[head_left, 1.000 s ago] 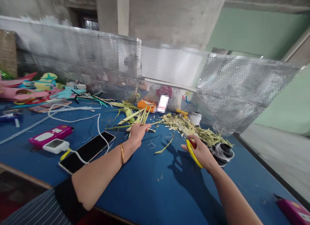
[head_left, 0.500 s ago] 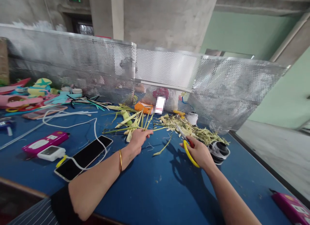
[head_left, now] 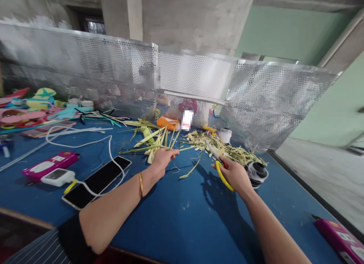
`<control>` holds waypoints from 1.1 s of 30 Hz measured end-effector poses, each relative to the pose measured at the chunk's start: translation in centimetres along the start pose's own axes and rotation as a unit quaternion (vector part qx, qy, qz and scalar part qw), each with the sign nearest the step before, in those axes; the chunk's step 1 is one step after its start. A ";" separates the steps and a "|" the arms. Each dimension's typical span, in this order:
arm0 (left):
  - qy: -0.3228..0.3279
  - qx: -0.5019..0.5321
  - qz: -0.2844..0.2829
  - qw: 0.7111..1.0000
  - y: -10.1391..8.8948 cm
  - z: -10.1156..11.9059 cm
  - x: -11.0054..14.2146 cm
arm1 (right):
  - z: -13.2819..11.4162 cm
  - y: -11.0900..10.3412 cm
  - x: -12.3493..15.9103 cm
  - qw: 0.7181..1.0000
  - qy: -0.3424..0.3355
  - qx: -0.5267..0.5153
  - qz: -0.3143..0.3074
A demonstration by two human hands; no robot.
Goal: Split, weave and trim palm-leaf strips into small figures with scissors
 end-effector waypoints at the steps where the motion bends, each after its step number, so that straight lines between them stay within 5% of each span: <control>1: -0.009 0.006 -0.003 1.000 0.0 0.0 0.0 | 0.0 0.0 0.0 1.000 -0.002 0.000 0.002; 5: -0.052 0.035 -0.005 0.998 0.0 -0.1 0.0 | -0.1 0.2 0.1 1.000 0.001 0.021 0.011; 11: -0.113 0.101 -0.019 0.988 0.0 0.1 0.2 | -0.3 1.4 0.5 0.979 0.053 0.197 0.017; 17: -0.148 0.176 -0.069 0.971 0.3 0.1 0.6 | -0.4 1.4 1.2 0.973 0.001 0.229 0.021; 19: -0.155 0.194 -0.091 0.964 0.5 0.1 0.9 | -1.3 1.2 1.5 0.987 -0.013 0.157 0.041; 21: -0.161 0.207 -0.114 0.958 0.8 0.1 1.4 | -3.0 1.1 1.7 0.998 -0.018 -0.056 0.022; 22: -0.164 0.211 -0.125 0.956 0.9 0.2 1.6 | -4.0 1.3 1.8 0.978 -0.011 -0.207 -0.024; 25: -0.171 0.216 -0.151 0.949 1.3 0.4 2.3 | -7.1 1.9 1.6 0.834 0.043 -0.537 -0.115; 29: -0.179 0.226 -0.172 0.942 1.4 0.5 2.6 | -9.4 2.3 1.0 0.802 0.033 -0.590 -0.082; 33: -0.202 0.231 -0.220 0.926 1.4 0.4 2.4 | -8.5 1.4 0.8 0.795 0.001 -0.606 0.017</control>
Point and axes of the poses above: each hand's wrist, its own x-axis away from the middle knuckle, its own y-axis out of the palm, z = x × y, the point moved 1 cm from there along -x, towards the middle knuckle, and after that the axes turned 15 degrees about y, right-handed, at the moved point
